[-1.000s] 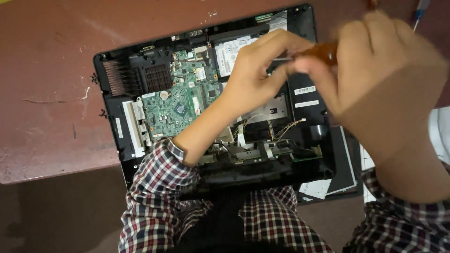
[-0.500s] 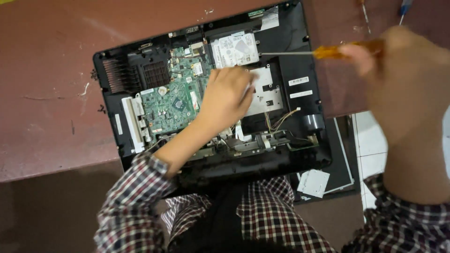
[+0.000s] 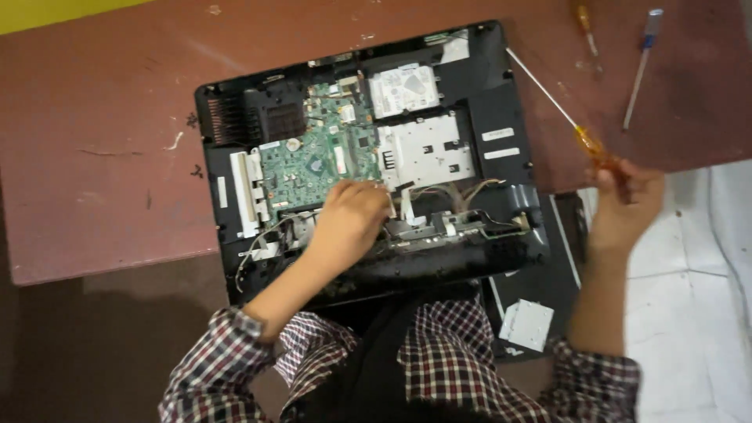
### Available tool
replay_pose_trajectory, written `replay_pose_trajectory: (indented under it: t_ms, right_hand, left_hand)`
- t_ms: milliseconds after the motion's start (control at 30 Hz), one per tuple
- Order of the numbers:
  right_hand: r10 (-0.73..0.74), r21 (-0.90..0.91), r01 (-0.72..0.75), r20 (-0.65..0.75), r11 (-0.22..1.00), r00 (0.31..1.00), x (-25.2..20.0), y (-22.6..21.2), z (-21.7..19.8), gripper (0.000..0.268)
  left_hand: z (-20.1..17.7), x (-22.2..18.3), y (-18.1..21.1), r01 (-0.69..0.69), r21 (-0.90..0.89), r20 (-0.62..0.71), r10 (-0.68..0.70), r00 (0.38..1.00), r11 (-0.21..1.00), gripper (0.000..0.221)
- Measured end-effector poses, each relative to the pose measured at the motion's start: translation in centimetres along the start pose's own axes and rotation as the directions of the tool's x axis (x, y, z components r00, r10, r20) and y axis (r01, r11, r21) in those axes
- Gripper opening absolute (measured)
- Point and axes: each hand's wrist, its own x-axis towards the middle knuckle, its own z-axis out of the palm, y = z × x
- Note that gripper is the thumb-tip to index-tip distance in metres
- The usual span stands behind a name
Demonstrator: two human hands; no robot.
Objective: Removing a hard drive and other internal components from a computer chassis using a screwdriver.
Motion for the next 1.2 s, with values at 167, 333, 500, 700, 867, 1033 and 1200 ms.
replay_pose_trajectory:
  t_ms: [167, 333, 500, 700, 867, 1033, 1200]
  right_hand:
    - [-0.041, -0.177, 0.023, -0.097, 0.984, 0.994, -2.8, 5.0, -0.6, 0.032]
    - [-0.278, -0.516, 0.252, 0.027, 0.818, 0.960, -3.1, 4.7, 2.3, 0.028]
    - [-0.207, -0.558, 0.298, 0.221, 0.775, 0.953, -3.6, 3.4, 1.4, 0.040]
    - [-0.043, -0.413, -0.133, -0.389, 0.901, 0.920, -11.3, 13.0, -8.5, 0.047]
    - [0.504, -0.686, -0.547, -0.294, 0.480, 0.812, -34.8, 38.7, -23.4, 0.032]
    - [0.842, -0.646, -0.698, -0.154, 0.310, 0.517, -34.5, 43.7, -10.2, 0.021]
    - [0.801, -0.392, -0.867, -0.386, 0.306, 0.457, -31.6, 37.8, -3.5, 0.048]
  left_hand:
    - [-5.5, -3.8, -1.0, 0.096, 0.083, -0.051, -0.091, 0.994, 0.992, 0.024]
    - [-10.2, -8.3, -0.7, 0.133, 0.295, -0.045, -0.125, 0.991, 0.946, 0.029]
    - [-8.6, -13.2, -3.4, 0.244, 0.504, 0.039, -0.303, 0.952, 0.829, 0.030]
    - [-7.4, -14.5, -2.5, 0.257, 0.584, 0.006, -0.321, 0.947, 0.770, 0.021]
    - [-7.4, -15.9, -4.9, 0.148, 0.651, 0.042, -0.230, 0.972, 0.744, 0.028]
    - [-6.2, -17.6, -6.6, 0.324, 0.794, -0.086, -0.432, 0.898, 0.515, 0.035]
    - [-5.1, -13.9, -5.1, 0.188, 0.799, 0.000, -0.312, 0.950, 0.572, 0.035]
